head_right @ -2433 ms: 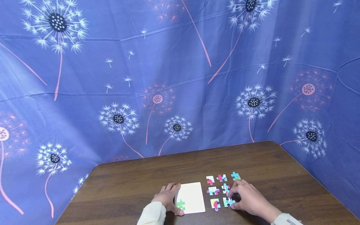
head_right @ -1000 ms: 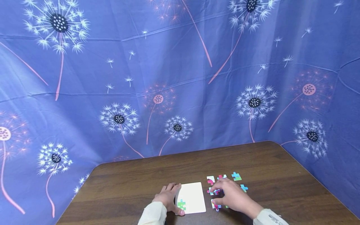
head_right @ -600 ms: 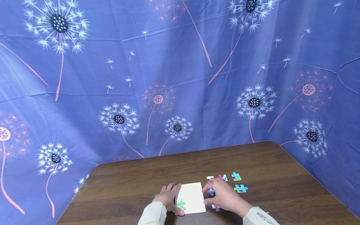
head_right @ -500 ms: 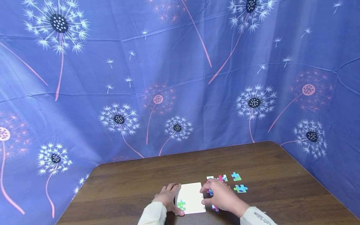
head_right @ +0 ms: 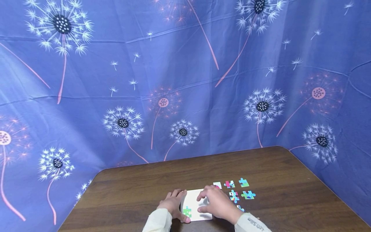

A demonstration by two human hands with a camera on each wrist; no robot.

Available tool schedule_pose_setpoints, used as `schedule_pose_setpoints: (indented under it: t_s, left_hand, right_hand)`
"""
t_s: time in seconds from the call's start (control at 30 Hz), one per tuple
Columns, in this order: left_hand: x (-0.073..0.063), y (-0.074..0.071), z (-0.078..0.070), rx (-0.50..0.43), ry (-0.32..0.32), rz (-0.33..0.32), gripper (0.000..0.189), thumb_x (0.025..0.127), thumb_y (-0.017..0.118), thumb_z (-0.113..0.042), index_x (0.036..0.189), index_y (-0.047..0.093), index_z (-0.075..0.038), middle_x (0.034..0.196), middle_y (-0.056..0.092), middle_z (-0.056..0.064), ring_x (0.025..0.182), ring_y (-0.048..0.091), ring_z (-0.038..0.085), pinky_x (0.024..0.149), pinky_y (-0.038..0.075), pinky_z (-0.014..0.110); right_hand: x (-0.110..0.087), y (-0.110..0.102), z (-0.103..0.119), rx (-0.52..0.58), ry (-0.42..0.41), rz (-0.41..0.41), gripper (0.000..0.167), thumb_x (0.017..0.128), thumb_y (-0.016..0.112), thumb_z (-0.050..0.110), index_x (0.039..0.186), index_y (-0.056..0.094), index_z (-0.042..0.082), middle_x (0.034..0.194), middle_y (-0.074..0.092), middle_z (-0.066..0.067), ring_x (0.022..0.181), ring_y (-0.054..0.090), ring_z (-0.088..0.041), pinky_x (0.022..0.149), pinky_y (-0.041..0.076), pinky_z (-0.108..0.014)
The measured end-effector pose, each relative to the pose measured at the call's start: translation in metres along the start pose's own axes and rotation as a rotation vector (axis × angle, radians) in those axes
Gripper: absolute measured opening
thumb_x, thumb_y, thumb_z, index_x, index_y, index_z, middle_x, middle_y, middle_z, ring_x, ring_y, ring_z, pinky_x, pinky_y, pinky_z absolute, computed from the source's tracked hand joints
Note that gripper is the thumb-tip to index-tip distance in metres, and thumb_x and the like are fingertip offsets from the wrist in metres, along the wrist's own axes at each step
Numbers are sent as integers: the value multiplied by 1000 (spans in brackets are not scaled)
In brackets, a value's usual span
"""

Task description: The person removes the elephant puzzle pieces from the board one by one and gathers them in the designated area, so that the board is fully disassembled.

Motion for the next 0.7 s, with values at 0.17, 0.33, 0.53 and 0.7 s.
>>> schedule_pose_setpoints:
  t_s: [0.17,0.33,0.53,0.7]
  left_hand:
    - [0,2,1,18,6,-20,96,62,99,-36,143,54,-12,140,52,8,128,49,34,93,47,67]
    - [0,2,2,32,16,-39,97,61,99,-36,142,54,-11,139,53,9,127,50,34,91,48,67]
    - [1,3,1,35,10,-26,96,62,99,-37,143,54,-12,140,52,8,127,49,34,91,48,67]
    - [9,13,8,52,10,-9,100,61,99,-40,146,52,-14,143,51,7,129,48,33,92,48,67]
  right_hand:
    - [4,9,8,-32,-15,-20,23,76,89,28,92,77,17,92,64,11,84,57,-10,67,46,-27]
    - [10,18,12,-73,-24,-22,24,74,90,30,91,76,18,90,63,10,82,55,-9,68,46,-28]
    - [15,26,15,-112,1,-16,24,71,91,29,87,76,22,91,65,9,93,63,-20,78,52,-35]
    - [18,33,16,-133,1,-29,24,68,92,29,82,74,22,85,63,9,84,59,-13,67,49,-30]
Point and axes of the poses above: each hand's wrist, its own x-axis towards the middle knuckle, its own y-axis out of the palm, z = x × y, the point moved 3 cm from there along x, towards the middle knuckle
